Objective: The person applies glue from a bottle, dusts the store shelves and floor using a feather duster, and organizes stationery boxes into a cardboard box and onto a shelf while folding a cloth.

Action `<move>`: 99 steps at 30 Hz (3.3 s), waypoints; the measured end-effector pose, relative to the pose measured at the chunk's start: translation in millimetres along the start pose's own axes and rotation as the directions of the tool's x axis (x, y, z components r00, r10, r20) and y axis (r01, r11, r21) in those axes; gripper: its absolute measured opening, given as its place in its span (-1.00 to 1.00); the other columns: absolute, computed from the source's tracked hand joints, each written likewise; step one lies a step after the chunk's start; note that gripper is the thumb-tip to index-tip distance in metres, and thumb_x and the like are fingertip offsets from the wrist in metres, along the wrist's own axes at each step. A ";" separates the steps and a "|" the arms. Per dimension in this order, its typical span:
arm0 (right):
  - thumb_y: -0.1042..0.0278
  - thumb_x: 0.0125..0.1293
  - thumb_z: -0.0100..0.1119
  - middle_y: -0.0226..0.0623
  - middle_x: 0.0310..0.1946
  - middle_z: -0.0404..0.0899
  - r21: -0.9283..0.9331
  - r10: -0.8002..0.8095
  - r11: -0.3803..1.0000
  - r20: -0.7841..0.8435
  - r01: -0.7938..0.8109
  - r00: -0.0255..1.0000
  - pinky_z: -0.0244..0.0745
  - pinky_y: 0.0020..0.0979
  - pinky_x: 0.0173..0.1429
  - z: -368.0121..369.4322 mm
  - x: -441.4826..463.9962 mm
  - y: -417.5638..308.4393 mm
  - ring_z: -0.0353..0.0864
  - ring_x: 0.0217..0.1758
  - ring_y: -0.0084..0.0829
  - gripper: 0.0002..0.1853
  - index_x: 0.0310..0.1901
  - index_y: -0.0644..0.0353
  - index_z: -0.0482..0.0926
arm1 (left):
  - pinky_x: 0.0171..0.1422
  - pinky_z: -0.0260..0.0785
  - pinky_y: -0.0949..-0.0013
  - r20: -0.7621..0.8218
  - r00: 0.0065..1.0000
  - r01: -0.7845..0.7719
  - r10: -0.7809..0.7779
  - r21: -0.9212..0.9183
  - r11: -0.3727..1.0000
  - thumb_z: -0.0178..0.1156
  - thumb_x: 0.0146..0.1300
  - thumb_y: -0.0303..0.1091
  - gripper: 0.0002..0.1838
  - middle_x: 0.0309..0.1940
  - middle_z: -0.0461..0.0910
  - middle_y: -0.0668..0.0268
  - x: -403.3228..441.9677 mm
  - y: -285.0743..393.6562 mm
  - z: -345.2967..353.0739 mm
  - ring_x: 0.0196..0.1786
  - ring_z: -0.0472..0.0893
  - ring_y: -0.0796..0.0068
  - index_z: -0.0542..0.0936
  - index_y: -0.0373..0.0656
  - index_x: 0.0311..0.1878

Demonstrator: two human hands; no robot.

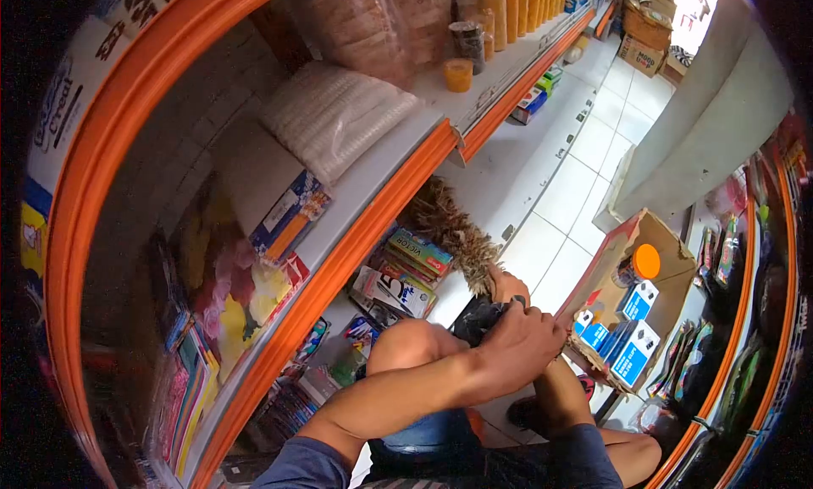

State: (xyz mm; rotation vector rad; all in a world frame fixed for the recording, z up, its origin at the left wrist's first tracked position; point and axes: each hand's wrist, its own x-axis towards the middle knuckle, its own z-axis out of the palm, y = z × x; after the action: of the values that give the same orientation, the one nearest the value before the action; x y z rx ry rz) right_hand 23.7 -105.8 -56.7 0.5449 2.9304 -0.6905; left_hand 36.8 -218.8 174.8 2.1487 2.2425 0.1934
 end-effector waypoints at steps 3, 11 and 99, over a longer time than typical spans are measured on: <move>0.26 0.24 -0.03 0.03 -0.35 0.56 0.045 0.033 0.999 -0.067 -0.030 0.997 0.46 -0.08 -0.26 26.2 8.0 4.2 0.55 -0.34 0.02 -0.59 0.14 0.02 0.40 | -0.27 0.24 0.35 0.050 0.999 -0.004 0.002 0.042 0.999 0.13 -0.01 -0.31 -0.75 -0.35 0.51 0.29 7.4 4.3 -10.4 -0.25 0.52 0.37 0.48 -0.12 -0.22; 0.19 0.25 0.00 0.06 -0.39 0.55 0.184 0.037 0.983 -0.177 -0.003 0.983 0.44 -0.05 -0.24 46.8 67.4 6.1 0.53 -0.34 0.07 -0.62 0.11 0.03 0.44 | -0.29 0.24 0.37 0.024 1.000 0.011 -0.009 -0.076 0.997 0.12 -0.01 -0.32 -0.74 -0.33 0.47 0.28 13.7 4.8 0.1 -0.23 0.49 0.36 0.45 -0.11 -0.21; 0.51 0.23 -0.19 0.06 -0.38 0.56 0.366 0.146 0.930 -0.448 0.032 0.882 0.41 -0.10 -0.22 33.4 -16.9 8.7 0.56 -0.29 0.01 -0.52 0.20 0.00 0.35 | -0.21 0.34 0.31 -0.027 0.995 -0.095 0.094 -0.018 0.995 0.18 0.04 -0.26 -0.75 -0.38 0.48 0.33 9.3 14.2 -7.2 -0.28 0.55 0.39 0.47 -0.07 -0.19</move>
State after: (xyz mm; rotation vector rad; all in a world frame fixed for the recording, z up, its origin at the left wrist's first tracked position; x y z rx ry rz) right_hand 42.5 -118.9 -87.6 0.9546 3.2075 -1.2737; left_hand 49.8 -209.4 184.1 2.2574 2.1450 0.2456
